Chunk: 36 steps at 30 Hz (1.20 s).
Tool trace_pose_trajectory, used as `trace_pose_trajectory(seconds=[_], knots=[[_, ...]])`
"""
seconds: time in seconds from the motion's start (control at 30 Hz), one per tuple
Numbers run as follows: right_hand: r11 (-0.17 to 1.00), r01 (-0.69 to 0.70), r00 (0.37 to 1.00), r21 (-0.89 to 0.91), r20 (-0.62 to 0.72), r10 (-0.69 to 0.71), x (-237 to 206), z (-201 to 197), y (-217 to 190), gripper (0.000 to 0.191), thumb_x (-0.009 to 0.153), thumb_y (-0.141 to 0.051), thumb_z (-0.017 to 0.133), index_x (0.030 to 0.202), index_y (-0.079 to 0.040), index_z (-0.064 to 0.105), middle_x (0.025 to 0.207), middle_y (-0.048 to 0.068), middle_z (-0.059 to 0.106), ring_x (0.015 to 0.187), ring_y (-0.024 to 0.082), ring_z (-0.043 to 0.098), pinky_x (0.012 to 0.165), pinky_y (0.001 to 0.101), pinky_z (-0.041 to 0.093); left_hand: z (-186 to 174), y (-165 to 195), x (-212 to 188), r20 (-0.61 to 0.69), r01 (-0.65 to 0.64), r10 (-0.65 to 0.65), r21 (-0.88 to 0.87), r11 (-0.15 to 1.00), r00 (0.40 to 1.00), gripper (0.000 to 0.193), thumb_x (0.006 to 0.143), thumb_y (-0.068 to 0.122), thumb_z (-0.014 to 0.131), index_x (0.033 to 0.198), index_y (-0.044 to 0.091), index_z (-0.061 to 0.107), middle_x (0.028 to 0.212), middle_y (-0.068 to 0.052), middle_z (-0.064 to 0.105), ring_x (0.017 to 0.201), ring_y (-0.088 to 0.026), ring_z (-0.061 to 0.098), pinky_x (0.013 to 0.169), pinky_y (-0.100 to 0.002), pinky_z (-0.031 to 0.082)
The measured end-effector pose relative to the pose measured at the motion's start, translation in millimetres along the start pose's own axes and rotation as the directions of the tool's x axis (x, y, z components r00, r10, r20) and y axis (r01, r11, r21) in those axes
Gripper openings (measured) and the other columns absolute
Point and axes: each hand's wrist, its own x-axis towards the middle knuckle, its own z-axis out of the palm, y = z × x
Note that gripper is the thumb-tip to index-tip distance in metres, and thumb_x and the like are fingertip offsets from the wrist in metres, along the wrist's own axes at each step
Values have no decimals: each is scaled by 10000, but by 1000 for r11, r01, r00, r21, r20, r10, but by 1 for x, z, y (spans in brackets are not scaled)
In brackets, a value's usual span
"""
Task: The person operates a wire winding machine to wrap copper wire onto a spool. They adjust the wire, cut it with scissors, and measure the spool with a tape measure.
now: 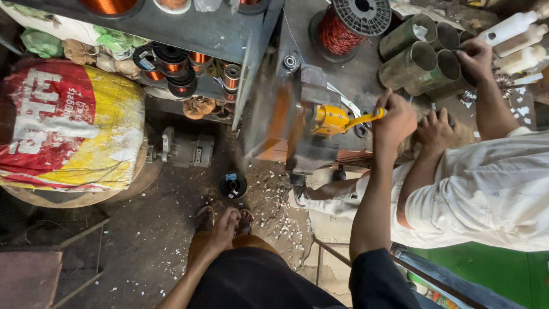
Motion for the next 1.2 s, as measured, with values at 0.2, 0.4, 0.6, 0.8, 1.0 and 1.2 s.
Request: trace_pose_trajectory(seconds=[0.2,0.4,0.6,0.8,1.0,1.2], knots=[[981,-125,957,-151,244,160,16,64,12,161,881,-286,706,846,-148,780,792,154,708,720,371,686,601,474,493,-2,4,1,-2,-5,4,-19,1000,1000,307,1085,333,417,1048,78,584,803,-31,568,727,-122,572,668,-303,501],[987,-120,905,-106,398,153,-37,110,19,196,835,-274,701,957,-158,801,863,194,721,799,411,697,648,511,525,-1,11,-15,-3,28,-28,38,999,1000,328,1084,336,375,1065,92,594,834,4,565,734,-110,590,641,-300,533],[995,-19,930,-100,365,55,-121,77,18,108,921,-175,674,884,-83,717,892,184,688,831,409,670,698,527,503,6,7,-32,-9,151,-151,-7,988,988,284,1081,309,421,1058,88,597,720,-35,532,587,-175,529,559,-360,464],[965,252,968,71,2,-252,-142,-14,-21,144,753,-126,764,786,-103,626,749,89,565,738,303,552,642,453,389,13,-1,-38,-130,-110,121,90,990,984,236,1078,249,450,1071,76,612,827,-13,654,696,-113,641,652,-307,516],[985,169,957,47,-246,-152,-90,-41,-33,228,824,-62,714,684,-101,539,650,89,498,632,296,524,621,459,349,11,4,-28,-104,9,-11,-13,1000,995,224,1064,240,468,1049,69,612,759,-32,594,668,-133,574,614,-316,490],[994,64,984,-94,-160,-78,-20,-13,-11,485,1109,-223,669,693,-34,506,679,162,505,632,353,514,607,477,385,6,16,-9,-75,-114,115,19,993,991,223,1066,221,455,1012,51,589,794,-28,591,747,-136,601,693,-314,502]])
